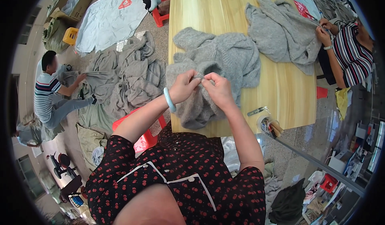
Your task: Inspecting grey plush garments and trimming loose threads with nippers.
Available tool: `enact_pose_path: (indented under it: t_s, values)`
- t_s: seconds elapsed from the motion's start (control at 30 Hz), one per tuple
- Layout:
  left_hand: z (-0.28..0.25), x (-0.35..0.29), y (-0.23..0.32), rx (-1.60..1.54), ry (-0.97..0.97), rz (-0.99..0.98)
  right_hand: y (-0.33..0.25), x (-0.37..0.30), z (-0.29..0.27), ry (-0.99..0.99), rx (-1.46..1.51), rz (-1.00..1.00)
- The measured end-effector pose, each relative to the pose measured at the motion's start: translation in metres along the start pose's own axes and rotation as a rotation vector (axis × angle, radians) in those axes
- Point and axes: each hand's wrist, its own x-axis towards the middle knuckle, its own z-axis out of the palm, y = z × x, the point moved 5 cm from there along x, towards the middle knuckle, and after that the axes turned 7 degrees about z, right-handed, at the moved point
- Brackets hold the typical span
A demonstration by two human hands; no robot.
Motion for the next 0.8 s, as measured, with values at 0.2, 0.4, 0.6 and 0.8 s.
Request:
enact_pose_path:
  t_s: [0.2,0.4,0.6,0.8]
  values:
    - [-0.008,-0.008,0.056,0.106,0.137,0.228,-0.038,-0.02,-0.004,0.221,-0.256,-0.296]
    - [0.019,-0.043,-0.026,-0.673,-0.009,-0.485,0.039,-0.027,0.003,-0.139,-0.181,0.126]
    - [-0.004,-0.076,-0.017,-0.872,-0.157,-0.74,0.052,-0.041,-0.046,-0.13,-0.492,0.004]
    - [-0.061,-0.05,0.111,-0.663,-0.244,-0.274,-0.057,-0.046,-0.11,0.459,-0.58,-0.429]
